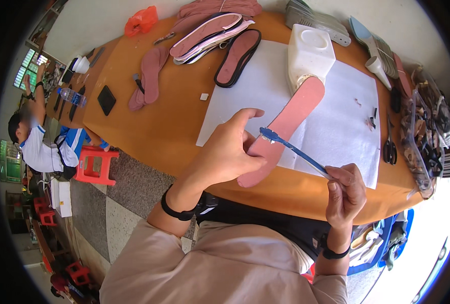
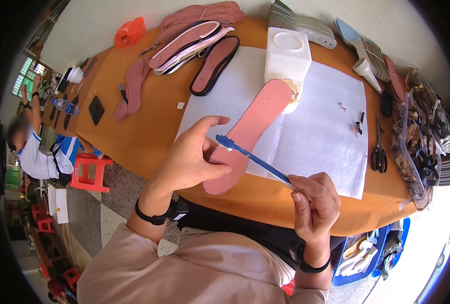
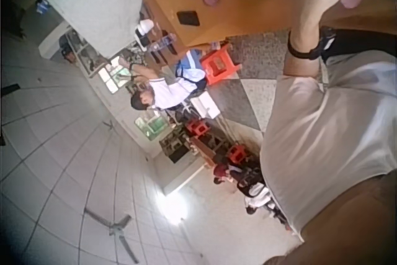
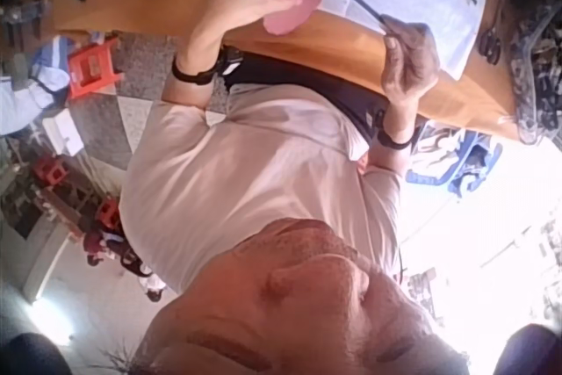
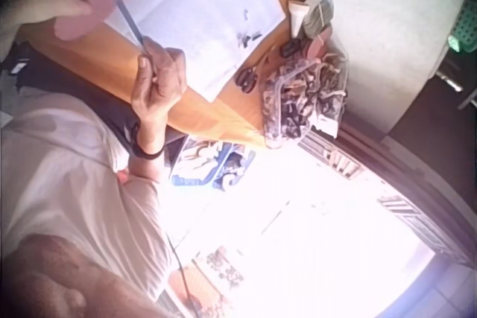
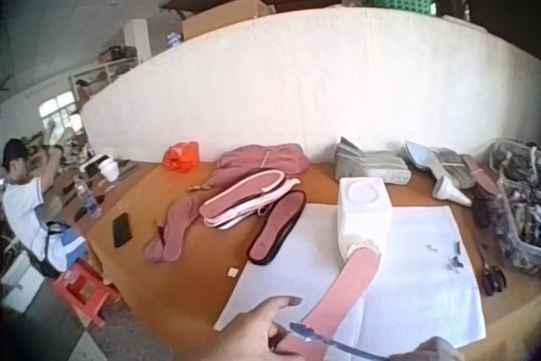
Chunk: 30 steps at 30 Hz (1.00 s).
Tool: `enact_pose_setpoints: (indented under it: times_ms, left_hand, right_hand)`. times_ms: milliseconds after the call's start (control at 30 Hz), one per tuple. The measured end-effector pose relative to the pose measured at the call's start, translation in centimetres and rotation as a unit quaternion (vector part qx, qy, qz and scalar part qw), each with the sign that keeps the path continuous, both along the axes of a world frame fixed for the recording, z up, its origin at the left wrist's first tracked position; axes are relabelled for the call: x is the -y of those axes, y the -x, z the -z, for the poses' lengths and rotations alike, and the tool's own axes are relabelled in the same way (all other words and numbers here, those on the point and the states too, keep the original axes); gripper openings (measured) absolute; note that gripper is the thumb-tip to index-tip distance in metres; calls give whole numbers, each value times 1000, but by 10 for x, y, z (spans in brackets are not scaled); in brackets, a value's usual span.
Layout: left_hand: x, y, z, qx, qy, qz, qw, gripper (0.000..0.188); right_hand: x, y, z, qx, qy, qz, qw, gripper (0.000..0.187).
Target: Apply adhesive to the edges of pink shoe insoles and attach a black binding strip.
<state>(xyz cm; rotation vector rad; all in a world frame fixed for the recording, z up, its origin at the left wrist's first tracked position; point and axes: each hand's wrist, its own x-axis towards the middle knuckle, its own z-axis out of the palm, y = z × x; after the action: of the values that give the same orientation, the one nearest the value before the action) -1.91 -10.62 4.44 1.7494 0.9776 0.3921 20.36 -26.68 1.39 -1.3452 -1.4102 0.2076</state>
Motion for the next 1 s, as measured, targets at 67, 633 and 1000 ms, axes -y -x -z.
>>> enact_pose_setpoints:
  times_ms: [67, 633, 1000]
  left_hand:
    - [1, 0, 0, 5, -1, 5, 1000, 79]
    - [-2, 8, 8, 12, 67, 62, 996, 79]
    - [-5, 11, 10, 5, 69, 71, 995, 78]
  right_hand:
    - [-1, -1, 1, 6, 6, -2, 1000, 14]
    - [4, -7, 1, 20, -20, 30, 999, 14]
    - [8, -9, 4, -52, -14, 34, 998, 16]
